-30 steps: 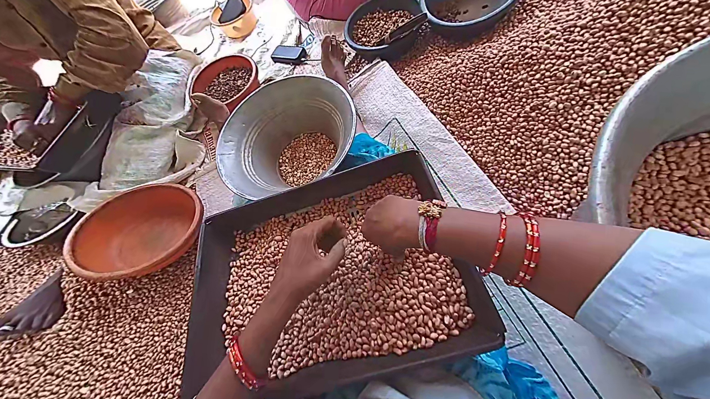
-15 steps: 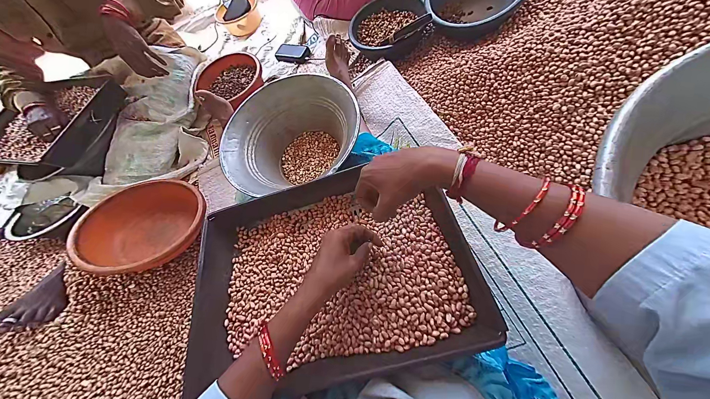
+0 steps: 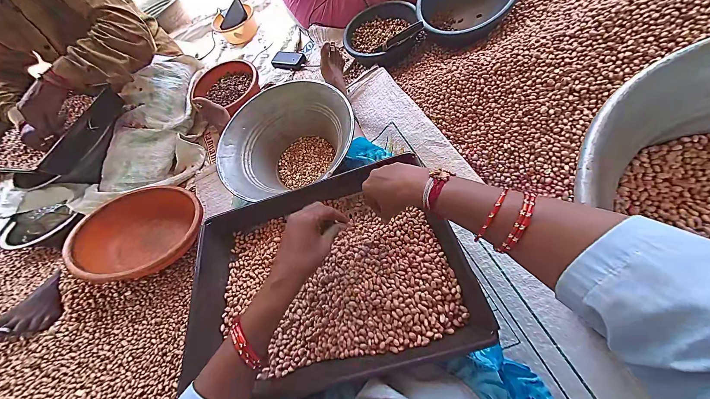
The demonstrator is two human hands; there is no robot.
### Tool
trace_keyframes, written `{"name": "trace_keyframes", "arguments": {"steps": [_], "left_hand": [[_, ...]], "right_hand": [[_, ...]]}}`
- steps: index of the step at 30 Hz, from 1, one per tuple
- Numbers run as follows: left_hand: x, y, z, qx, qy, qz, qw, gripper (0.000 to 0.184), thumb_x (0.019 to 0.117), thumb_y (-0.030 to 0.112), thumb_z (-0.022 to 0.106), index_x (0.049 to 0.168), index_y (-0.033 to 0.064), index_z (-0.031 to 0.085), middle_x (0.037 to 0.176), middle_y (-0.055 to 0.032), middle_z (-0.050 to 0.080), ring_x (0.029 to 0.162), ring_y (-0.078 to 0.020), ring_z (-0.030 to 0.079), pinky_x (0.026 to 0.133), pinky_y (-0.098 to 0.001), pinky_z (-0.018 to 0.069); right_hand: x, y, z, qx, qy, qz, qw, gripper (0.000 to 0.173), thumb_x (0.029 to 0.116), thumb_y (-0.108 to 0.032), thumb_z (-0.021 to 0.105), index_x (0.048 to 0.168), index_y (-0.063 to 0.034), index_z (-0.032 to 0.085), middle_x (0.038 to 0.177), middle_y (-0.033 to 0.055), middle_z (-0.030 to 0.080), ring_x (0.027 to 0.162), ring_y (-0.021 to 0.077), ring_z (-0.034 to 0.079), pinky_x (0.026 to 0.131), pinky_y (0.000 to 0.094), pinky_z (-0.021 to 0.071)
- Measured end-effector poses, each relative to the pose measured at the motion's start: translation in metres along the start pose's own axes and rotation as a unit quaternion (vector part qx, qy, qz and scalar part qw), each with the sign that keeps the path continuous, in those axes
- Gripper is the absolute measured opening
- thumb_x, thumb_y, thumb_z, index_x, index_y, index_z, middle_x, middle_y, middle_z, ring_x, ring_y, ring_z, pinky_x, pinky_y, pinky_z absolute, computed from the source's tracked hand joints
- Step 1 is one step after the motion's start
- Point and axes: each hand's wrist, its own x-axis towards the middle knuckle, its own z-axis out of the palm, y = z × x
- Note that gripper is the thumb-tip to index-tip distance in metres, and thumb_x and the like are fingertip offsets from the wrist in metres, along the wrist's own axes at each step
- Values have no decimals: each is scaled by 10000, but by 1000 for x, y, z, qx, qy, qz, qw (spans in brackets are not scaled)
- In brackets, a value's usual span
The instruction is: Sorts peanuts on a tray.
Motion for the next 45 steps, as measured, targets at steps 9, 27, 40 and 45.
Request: {"name": "trace_keyframes", "arguments": {"steps": [9, 27, 40, 45], "left_hand": [[9, -24, -9, 136, 48, -10, 990, 137, 942, 104, 692, 1044, 99, 784, 1186, -207, 674, 1172, -436, 586, 980, -582, 466], [12, -53, -24, 141, 68, -119, 980, 213, 981, 192, 678, 1112, 49, 766, 1084, -206, 723, 1048, -395, 685, 932, -590, 518], [13, -54, -43, 121, 207, -142, 960, 302, 1040, 208, 583, 1291, 57, 655, 1019, -170, 705, 800, -302, 681, 744, -509, 535], [-5, -20, -28, -123, -88, -139, 979, 335, 1100, 192, 402, 1300, 65, 640, 1024, -80, 683, 794, -138, 685, 735, -339, 593]], "right_hand": [[13, -16, 22, -48, -11, 11, 999, 119, 950, -41, 651, 1009, 58, 677, 1047, 214, 672, 1010, 397, 670, 781, 560, 536], [-8, 13, -35, 194, 375, -29, 906, 142, 993, -190, 664, 1100, -122, 730, 869, 44, 711, 805, 221, 677, 743, 469, 539], [15, -6, 13, 6, 97, 15, 995, 107, 980, -68, 623, 949, 22, 671, 932, 188, 669, 923, 382, 672, 724, 549, 515], [19, -16, 19, 7, 86, 11, 996, 142, 1009, -13, 553, 969, 46, 675, 933, 201, 671, 922, 392, 670, 731, 537, 507]]}}
